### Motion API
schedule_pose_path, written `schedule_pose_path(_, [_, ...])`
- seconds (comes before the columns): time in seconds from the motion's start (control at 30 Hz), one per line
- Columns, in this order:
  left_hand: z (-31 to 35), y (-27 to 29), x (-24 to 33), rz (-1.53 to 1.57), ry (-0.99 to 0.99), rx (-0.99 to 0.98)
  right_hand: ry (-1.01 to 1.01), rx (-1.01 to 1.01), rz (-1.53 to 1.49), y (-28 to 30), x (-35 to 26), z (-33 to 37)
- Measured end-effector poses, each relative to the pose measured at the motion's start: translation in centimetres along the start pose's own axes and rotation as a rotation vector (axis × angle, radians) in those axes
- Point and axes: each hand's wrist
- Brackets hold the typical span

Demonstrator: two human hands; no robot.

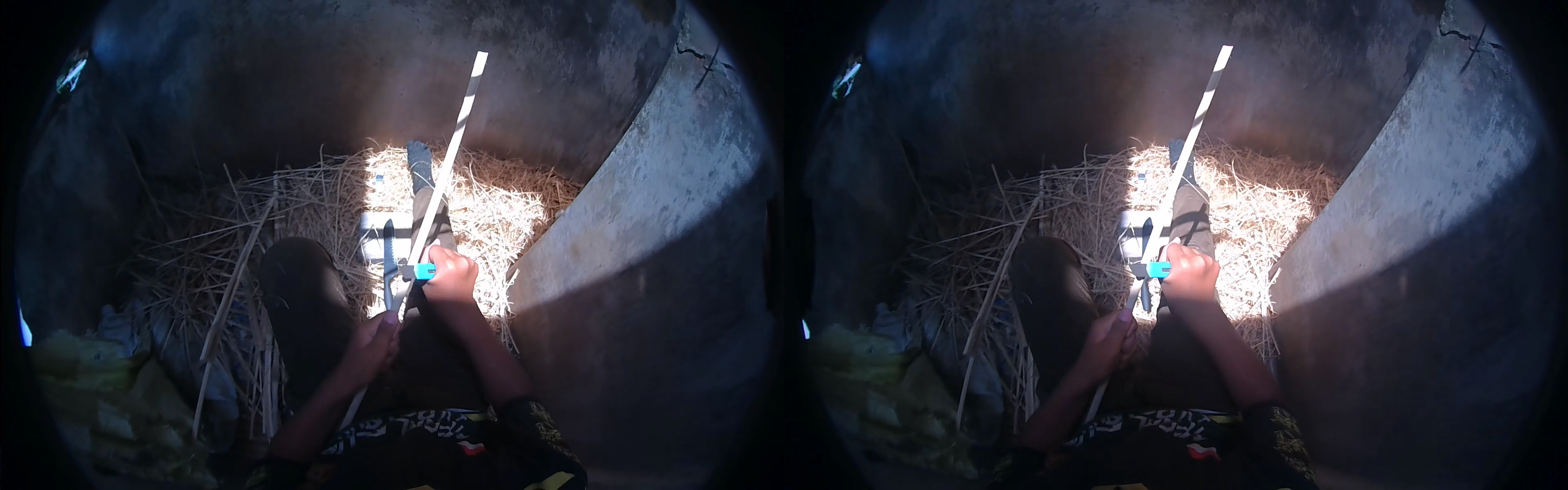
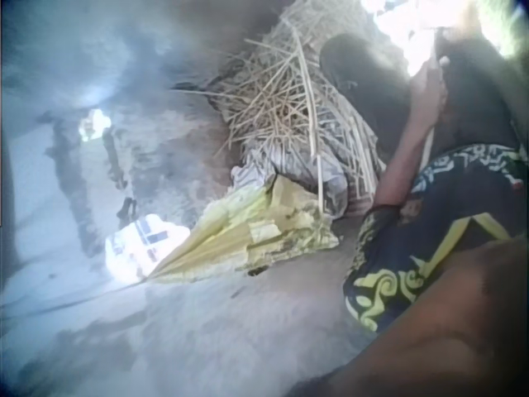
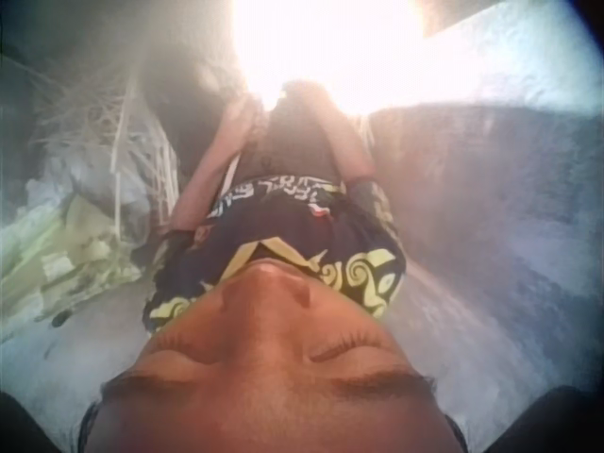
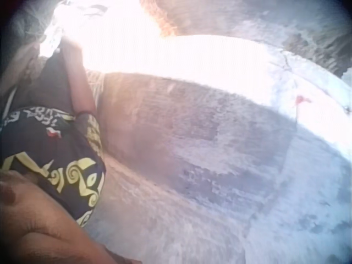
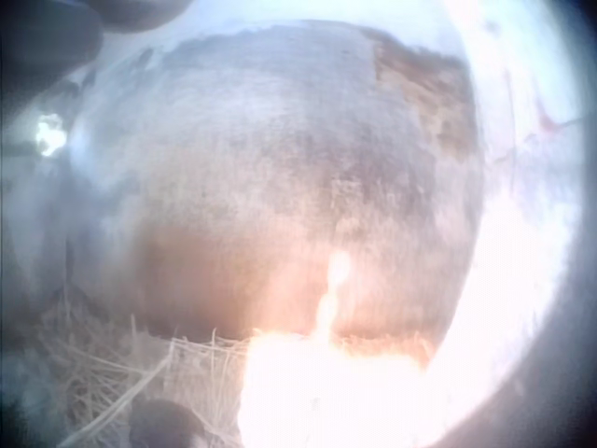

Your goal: The person sits on a bed of straw and uses a utility knife to sharpen a thin wooden stick. They hold the stick with one hand and scrape the blade along its length to create a point, repeating the motion along the stick's surface.

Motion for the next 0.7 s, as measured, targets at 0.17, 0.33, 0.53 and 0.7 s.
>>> schedule_pose_path(0.17, [0.4, -0.5, -0.2, -0.001, -0.044, -0.004, -0.015, 0.066, 0.067, -0.3, 2.8, -5.7])
schedule_pose_path(0.33, [0.8, -0.1, 0.4, 0.026, -0.067, 0.040, 0.192, 0.289, 0.270, -0.3, 2.7, -10.8])
schedule_pose_path(0.53, [1.7, 0.4, 0.6, 0.002, 0.004, 0.086, -0.213, 0.127, 0.458, -1.0, 5.4, -19.7])
schedule_pose_path(0.7, [1.5, 1.0, 0.5, 0.028, -0.018, 0.006, -0.350, -0.006, 0.496, -1.5, 7.1, -23.6])
Point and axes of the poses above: each hand's wrist, its own z-axis away from the middle knuckle, its own y-axis out of the back of the hand, x = y × z, and after that the axes turned 14 degrees about z, right-handed
